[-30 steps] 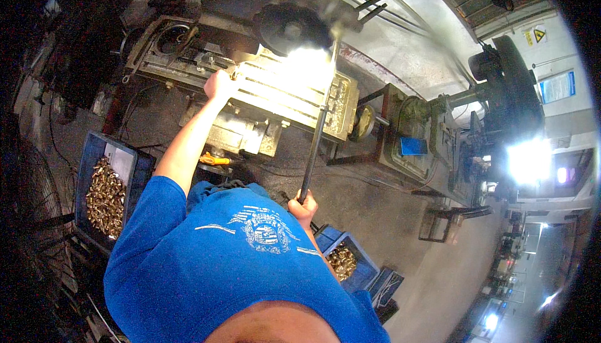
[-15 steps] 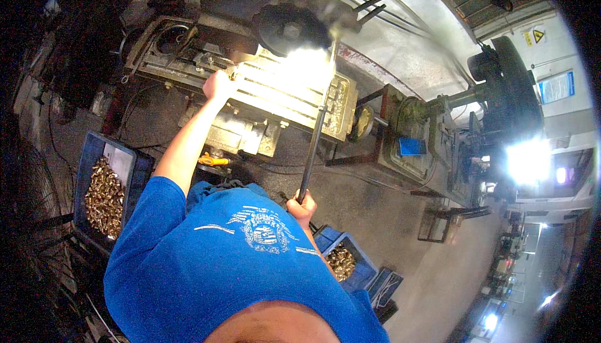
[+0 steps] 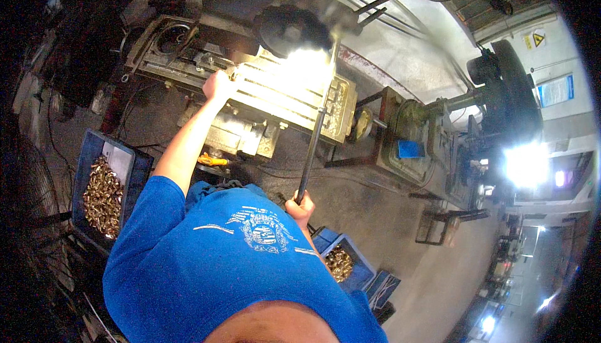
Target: The person operates a milling machine to process small brass parts. They repeatedly pick parts from a bin, place them into the machine, use a lever to activate the milling cycle, and then remove the finished parts. The person also uses a dial caliper to measure a part.
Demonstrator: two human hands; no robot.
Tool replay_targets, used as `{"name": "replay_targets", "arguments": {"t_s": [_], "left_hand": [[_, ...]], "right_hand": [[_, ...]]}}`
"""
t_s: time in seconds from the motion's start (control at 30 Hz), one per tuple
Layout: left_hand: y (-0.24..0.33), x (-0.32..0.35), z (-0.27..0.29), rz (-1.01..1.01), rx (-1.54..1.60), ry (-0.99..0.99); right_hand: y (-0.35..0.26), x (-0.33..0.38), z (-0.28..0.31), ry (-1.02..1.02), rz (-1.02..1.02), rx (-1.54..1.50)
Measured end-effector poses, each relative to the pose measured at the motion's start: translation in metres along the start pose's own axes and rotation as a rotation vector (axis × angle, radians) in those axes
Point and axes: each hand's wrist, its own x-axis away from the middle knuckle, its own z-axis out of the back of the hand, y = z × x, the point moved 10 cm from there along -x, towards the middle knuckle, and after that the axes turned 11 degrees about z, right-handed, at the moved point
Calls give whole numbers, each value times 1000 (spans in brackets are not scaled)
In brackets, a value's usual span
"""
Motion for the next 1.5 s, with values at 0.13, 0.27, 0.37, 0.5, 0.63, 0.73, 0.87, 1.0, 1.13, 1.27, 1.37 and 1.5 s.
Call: {"name": "replay_targets", "arguments": {"t_s": [0.13,0.27,0.37,0.5,0.63,0.73,0.87,1.0,1.13,1.27,1.37,1.5], "left_hand": [[-1,1,2,7,-4,10],[-2,0,2,9,0,23],[-1,0,2,-1,6,37],[2,4,5,3,6,21],[0,2,4,4,18,13],[0,1,3,-4,26,28],[-2,-4,-1,-5,11,56],[-4,-6,-2,-6,7,70],[-3,-6,-2,-21,5,104],[-2,-4,-1,-1,-5,43],[0,0,3,-13,-9,64],[4,4,7,-17,-22,31]], "right_hand": [[-1,0,-1,-1,5,14],[-2,1,-1,8,2,20],[2,0,0,1,18,27],[3,0,1,-3,20,19],[3,0,-2,10,-2,-30],[-1,0,-4,8,-6,-53],[1,-1,-3,15,5,-73],[6,-3,1,8,41,7],[9,-4,2,26,38,14],[7,-5,0,21,20,39],[10,-8,-2,32,46,-7],[21,-12,1,55,84,0]]}}
